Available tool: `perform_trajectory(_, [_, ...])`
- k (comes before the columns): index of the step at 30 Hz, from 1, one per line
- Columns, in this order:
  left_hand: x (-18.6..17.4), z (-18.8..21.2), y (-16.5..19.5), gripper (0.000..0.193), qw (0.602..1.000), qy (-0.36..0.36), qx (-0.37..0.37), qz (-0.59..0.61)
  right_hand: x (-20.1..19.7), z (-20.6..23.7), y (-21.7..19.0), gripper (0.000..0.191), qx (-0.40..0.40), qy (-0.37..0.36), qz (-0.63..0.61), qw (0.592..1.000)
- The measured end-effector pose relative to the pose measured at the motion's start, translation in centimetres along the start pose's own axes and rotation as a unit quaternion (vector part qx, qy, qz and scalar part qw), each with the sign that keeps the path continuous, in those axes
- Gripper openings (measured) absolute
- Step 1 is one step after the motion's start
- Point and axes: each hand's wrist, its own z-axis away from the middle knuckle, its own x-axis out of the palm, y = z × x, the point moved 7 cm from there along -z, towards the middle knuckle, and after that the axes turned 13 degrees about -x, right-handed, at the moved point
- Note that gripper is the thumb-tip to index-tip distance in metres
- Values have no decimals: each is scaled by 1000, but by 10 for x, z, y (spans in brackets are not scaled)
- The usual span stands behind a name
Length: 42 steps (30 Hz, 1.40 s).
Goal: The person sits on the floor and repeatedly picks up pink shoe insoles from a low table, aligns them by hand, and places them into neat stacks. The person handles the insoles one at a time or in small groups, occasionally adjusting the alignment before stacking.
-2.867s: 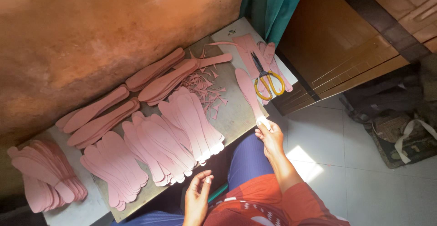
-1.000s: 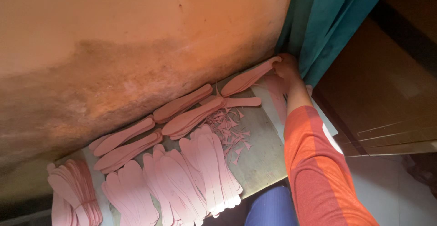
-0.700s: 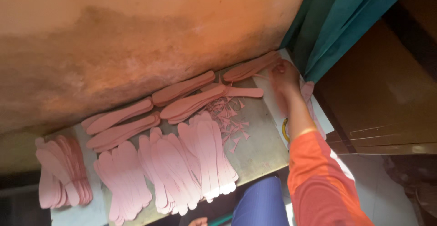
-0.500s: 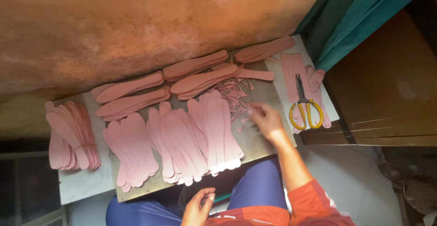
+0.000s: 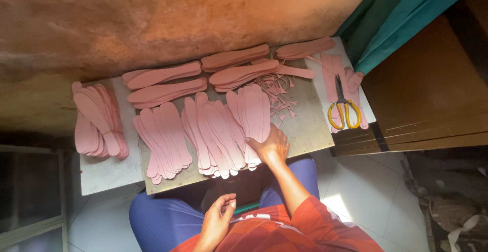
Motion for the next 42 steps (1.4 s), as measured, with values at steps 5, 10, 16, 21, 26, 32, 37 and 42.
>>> perform_trajectory(5, [-25, 24, 8, 32, 999, 21, 46, -8, -4, -4, -23, 104, 55, -72, -31, 995])
perform_trajectory(10, [-40, 37, 57, 33, 989, 44, 131, -57, 3, 1, -37, 99, 102, -113, -102, 983])
perform_trajectory(16, [-35, -5, 121, 34, 976, 45, 211, -14, 18, 0, -55, 68, 81, -167, -233, 955])
perform_trajectory(21, [-38, -24, 140, 41, 896, 182, 311, -260, 19, 2, -55, 63, 115, -197, -229, 946])
perform_trajectory(26, [-41, -32, 132, 46, 864, 230, 269, -358, 12, 6, -54, 62, 112, -199, -246, 942])
perform_trajectory(32, [-23, -45, 122, 34, 897, 181, 172, -366, 8, 17, -56, 59, 128, -185, -362, 905])
perform_trajectory(37, [3, -57, 129, 54, 972, 119, 88, -183, -3, 26, -53, 65, 108, -139, -336, 925])
perform_trajectory(42, [9, -57, 134, 62, 991, 94, -43, -86, 5, 36, -53, 65, 98, -167, -429, 882])
